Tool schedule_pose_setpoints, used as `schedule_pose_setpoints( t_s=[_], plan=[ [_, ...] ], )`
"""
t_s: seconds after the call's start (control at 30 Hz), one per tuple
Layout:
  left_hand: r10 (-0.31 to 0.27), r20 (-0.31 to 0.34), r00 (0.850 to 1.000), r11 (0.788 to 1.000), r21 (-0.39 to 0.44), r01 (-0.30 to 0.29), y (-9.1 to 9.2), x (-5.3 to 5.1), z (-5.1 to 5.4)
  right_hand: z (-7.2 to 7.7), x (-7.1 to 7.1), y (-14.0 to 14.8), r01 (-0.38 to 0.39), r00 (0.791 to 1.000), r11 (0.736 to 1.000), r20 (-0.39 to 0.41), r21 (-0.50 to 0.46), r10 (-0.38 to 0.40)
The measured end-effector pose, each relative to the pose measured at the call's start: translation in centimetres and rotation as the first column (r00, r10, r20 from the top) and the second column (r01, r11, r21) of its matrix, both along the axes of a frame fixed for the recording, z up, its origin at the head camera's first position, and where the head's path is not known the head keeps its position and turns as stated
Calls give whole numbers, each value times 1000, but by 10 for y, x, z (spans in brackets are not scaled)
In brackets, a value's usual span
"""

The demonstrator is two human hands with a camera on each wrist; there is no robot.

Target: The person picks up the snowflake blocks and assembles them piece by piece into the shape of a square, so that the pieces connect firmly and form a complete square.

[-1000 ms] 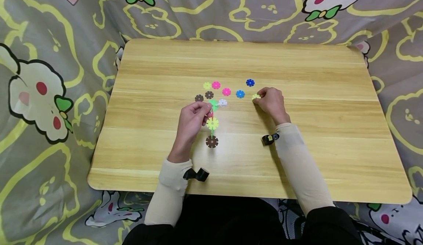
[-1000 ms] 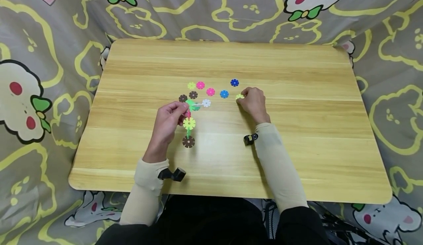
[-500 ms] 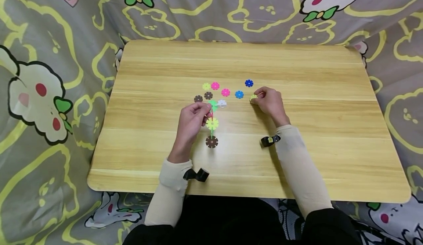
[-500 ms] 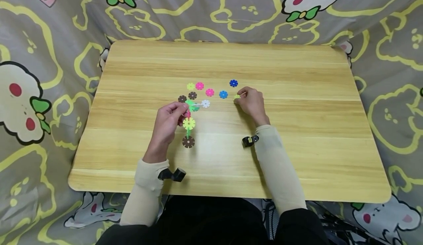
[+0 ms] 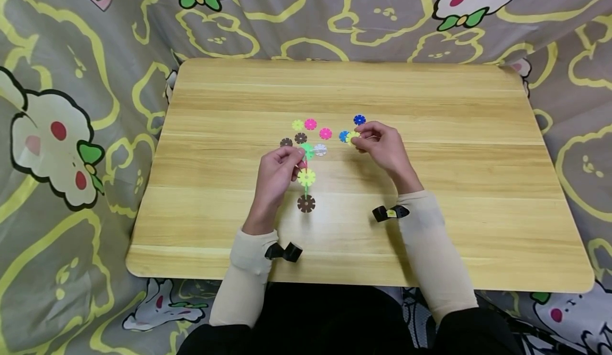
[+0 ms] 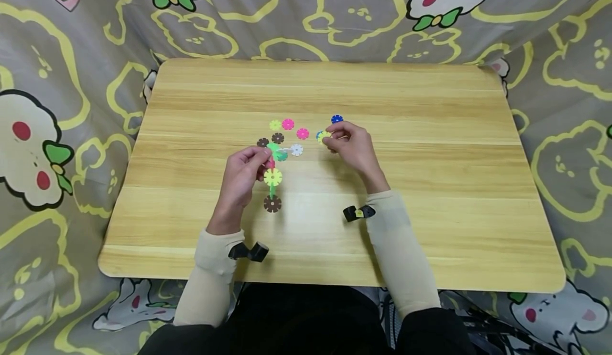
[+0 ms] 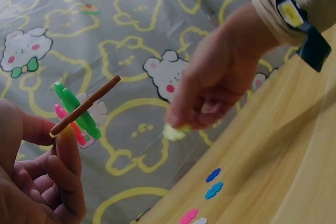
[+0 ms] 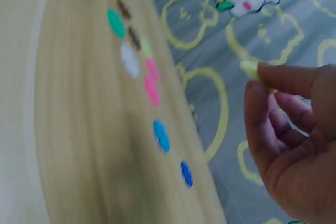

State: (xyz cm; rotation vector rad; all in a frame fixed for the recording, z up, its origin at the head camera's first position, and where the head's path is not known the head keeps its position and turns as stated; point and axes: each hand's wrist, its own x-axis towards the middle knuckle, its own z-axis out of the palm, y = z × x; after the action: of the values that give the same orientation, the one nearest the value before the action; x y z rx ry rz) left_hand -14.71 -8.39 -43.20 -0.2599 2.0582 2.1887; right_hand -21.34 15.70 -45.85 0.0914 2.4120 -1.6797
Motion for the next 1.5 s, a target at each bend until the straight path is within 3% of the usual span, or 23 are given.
schedule_pose_setpoints(
  t_s=[0.2, 0.57, 0.9, 1.5],
  plan=[
    [9, 11, 1000, 1000, 1, -9, 0, 0, 1, 20, 13, -13, -66, 998, 973, -9, -222, 66],
    [23, 16, 1000, 1000, 7, -23, 0, -1, 1, 31, 26, -27, -153, 988, 923, -24, -354, 155],
    [19, 3, 1000, 1000, -7, -19, 0, -1, 0, 35, 27, -31, -183, 980, 924, 7, -337, 196],
    [15, 5, 1000, 999, -46, -14, 1, 1, -3, 40, 31, -36, -191, 977, 961, 56, -199, 206]
  ],
)
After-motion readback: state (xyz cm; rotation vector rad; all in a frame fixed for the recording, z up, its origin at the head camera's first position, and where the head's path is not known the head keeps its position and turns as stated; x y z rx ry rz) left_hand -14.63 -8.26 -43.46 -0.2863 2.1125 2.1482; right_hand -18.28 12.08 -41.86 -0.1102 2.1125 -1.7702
